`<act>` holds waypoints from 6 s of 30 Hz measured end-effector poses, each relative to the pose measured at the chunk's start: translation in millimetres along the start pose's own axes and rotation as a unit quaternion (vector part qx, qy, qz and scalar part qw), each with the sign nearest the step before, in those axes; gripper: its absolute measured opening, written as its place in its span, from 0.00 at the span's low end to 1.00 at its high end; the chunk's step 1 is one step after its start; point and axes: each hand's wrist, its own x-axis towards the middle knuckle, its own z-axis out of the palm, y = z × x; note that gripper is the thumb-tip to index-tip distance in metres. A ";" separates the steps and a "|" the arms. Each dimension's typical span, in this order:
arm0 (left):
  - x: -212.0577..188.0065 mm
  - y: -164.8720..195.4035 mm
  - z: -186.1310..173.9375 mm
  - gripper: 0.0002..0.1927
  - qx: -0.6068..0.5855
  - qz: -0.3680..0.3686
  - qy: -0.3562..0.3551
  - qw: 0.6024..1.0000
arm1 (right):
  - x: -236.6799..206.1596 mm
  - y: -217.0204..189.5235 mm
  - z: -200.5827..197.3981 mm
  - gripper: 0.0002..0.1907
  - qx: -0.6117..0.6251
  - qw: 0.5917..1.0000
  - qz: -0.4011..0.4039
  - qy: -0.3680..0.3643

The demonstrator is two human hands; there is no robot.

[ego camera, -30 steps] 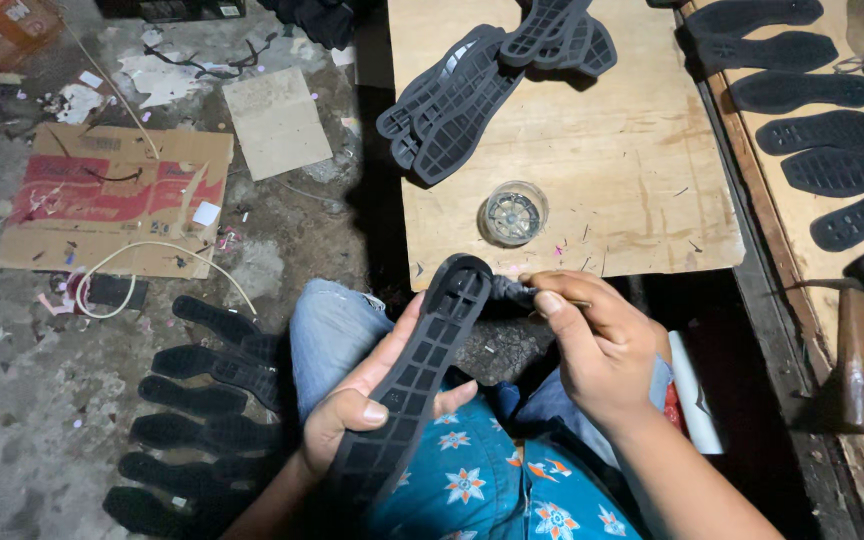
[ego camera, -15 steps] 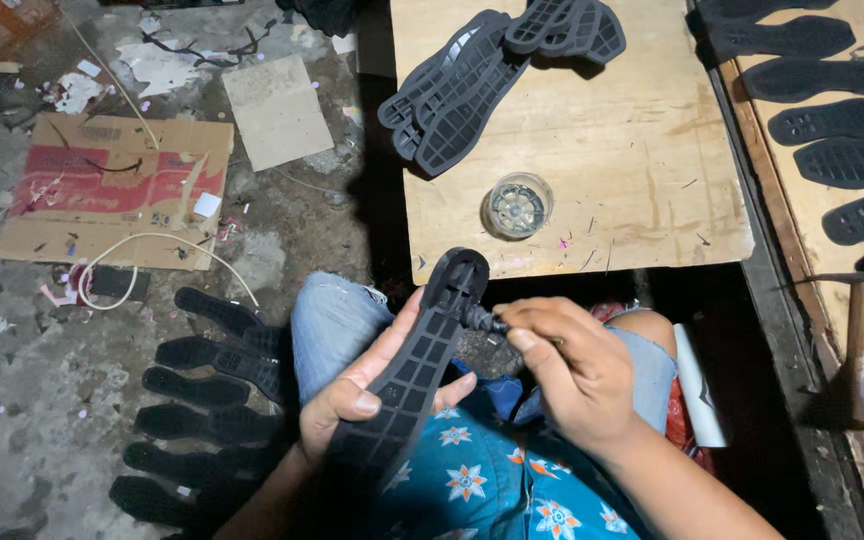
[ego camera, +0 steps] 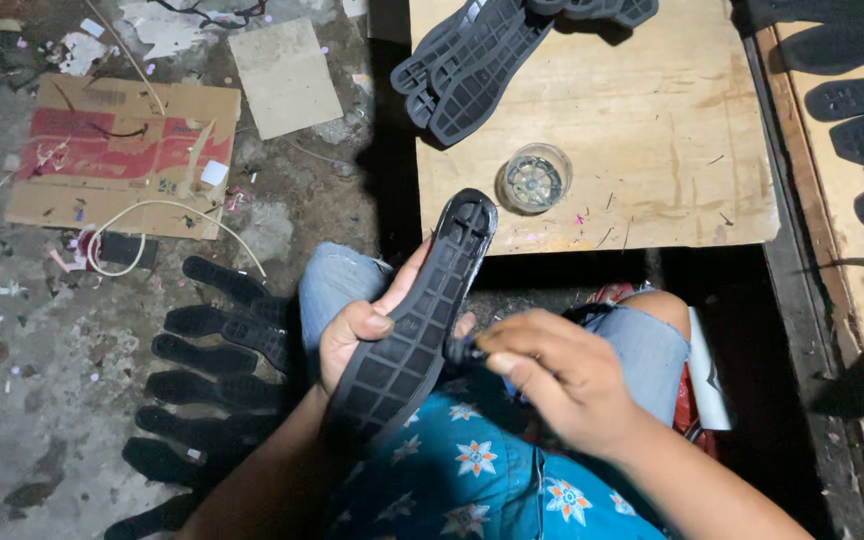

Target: The person sits on the floor and repeatedly applies a dark paste to the edges of black shoe soles using a small cloth. They pick up each sole from a wooden table, rub the paste along the perimeter, and place the sole back on the table. The process is repeated for several soles.

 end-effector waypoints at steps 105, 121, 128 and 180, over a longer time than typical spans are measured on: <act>11.9 -27.6 25.0 0.49 -0.046 -0.048 -0.159 0.985 | 29.9 -31.8 -18.0 0.12 -0.142 0.979 -0.134 0.052; 14.3 -25.4 12.6 0.49 -0.028 -0.051 0.000 0.998 | 30.6 -8.4 -22.3 0.08 -0.107 0.987 -0.101 0.070; 44.6 -27.3 -10.3 0.40 -0.031 -0.012 -0.173 0.984 | 33.9 4.6 -8.8 0.07 -0.126 0.982 -0.026 0.141; 9.2 -22.1 7.6 0.50 -0.026 -0.118 -0.137 0.983 | 15.0 16.9 -48.5 0.09 0.049 0.963 0.061 0.256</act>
